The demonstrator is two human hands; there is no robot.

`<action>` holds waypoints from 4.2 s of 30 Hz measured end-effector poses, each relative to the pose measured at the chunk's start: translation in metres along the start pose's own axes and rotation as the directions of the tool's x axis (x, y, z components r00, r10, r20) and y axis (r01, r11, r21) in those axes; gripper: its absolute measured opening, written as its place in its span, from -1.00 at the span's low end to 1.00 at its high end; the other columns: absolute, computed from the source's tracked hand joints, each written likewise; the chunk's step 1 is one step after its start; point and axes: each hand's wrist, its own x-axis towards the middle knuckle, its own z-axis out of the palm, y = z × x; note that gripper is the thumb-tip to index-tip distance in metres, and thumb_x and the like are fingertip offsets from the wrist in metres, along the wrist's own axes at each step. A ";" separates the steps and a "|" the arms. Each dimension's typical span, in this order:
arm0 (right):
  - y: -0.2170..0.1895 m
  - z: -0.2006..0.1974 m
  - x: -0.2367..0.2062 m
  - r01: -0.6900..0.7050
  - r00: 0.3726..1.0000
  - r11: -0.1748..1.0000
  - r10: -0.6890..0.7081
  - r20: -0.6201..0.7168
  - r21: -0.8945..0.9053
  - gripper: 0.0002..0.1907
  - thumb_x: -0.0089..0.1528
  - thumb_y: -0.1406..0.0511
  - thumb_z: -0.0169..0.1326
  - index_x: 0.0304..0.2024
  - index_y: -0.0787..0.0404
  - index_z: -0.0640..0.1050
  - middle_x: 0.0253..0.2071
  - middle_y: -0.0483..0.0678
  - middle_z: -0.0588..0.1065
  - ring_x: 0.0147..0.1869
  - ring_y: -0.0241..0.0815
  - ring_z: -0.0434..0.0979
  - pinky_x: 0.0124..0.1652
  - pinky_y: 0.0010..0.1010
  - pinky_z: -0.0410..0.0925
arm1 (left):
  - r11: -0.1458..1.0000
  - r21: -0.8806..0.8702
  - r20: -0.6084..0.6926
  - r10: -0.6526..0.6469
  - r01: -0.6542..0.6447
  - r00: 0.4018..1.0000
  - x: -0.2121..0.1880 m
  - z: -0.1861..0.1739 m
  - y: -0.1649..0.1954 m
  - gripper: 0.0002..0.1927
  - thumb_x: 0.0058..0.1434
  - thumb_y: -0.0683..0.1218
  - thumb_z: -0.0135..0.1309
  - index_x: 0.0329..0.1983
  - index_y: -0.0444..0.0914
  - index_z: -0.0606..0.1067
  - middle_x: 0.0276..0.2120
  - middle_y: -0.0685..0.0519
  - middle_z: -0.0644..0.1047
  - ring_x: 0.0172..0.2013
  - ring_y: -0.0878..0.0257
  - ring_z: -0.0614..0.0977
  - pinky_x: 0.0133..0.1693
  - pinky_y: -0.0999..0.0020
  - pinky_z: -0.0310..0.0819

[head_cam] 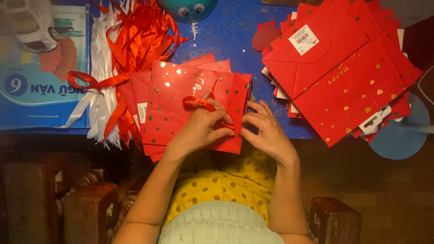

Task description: The person ties red ribbons through white plastic fasteners on red Valentine's Day envelopes. They handle each envelope one at a time, thread the ribbon, and tie a knot before stacking the finished items.

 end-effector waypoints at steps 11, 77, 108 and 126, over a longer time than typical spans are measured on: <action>-0.008 0.006 0.000 -0.009 0.999 1.000 0.008 -0.038 -0.024 -0.84 0.12 0.37 0.17 -0.23 0.22 0.59 -0.06 -0.06 0.59 0.43 0.00 0.31 0.45 0.00 0.02 | 0.963 0.005 -0.137 0.266 -0.268 0.954 -0.001 0.002 -0.002 -0.88 0.12 -0.14 0.32 -0.40 -0.24 0.58 -0.47 0.09 0.56 -0.19 0.14 0.61 0.44 -0.04 0.01; -0.031 0.009 -0.016 -0.098 0.879 0.934 0.243 -0.409 0.343 -0.77 0.32 0.32 0.20 -0.21 0.45 0.61 -0.32 0.08 0.49 -0.19 -0.14 0.43 0.01 -0.15 0.26 | 0.901 0.053 -0.578 0.379 -0.430 0.723 -0.039 -0.012 0.044 -0.55 0.43 0.03 0.05 0.24 -0.35 0.47 0.10 -0.11 0.62 0.14 0.07 0.62 0.24 0.20 0.46; -0.008 0.036 0.005 0.028 0.875 1.000 -0.024 -0.483 0.001 -0.57 0.31 0.41 0.14 0.24 0.22 0.46 0.08 0.11 0.55 0.17 -0.01 0.54 0.20 -0.23 0.35 | 0.939 0.343 -0.400 0.139 0.007 0.906 0.024 0.028 0.011 -0.79 0.16 0.04 0.26 -0.36 -0.19 0.61 -0.53 -0.01 0.61 -0.43 0.00 0.62 -0.25 0.05 0.39; -0.015 0.037 0.015 -0.063 0.914 0.993 0.016 -0.405 -0.102 -0.03 -0.02 0.34 0.37 0.43 0.20 0.27 0.09 0.02 0.49 0.05 0.02 0.43 0.15 -0.18 0.26 | 0.332 -0.942 -0.045 0.013 -0.047 0.999 -0.020 0.000 0.038 -0.89 0.42 -0.17 0.14 -0.15 -0.35 0.53 -0.39 0.00 0.59 -0.39 0.26 0.65 -0.30 0.35 0.58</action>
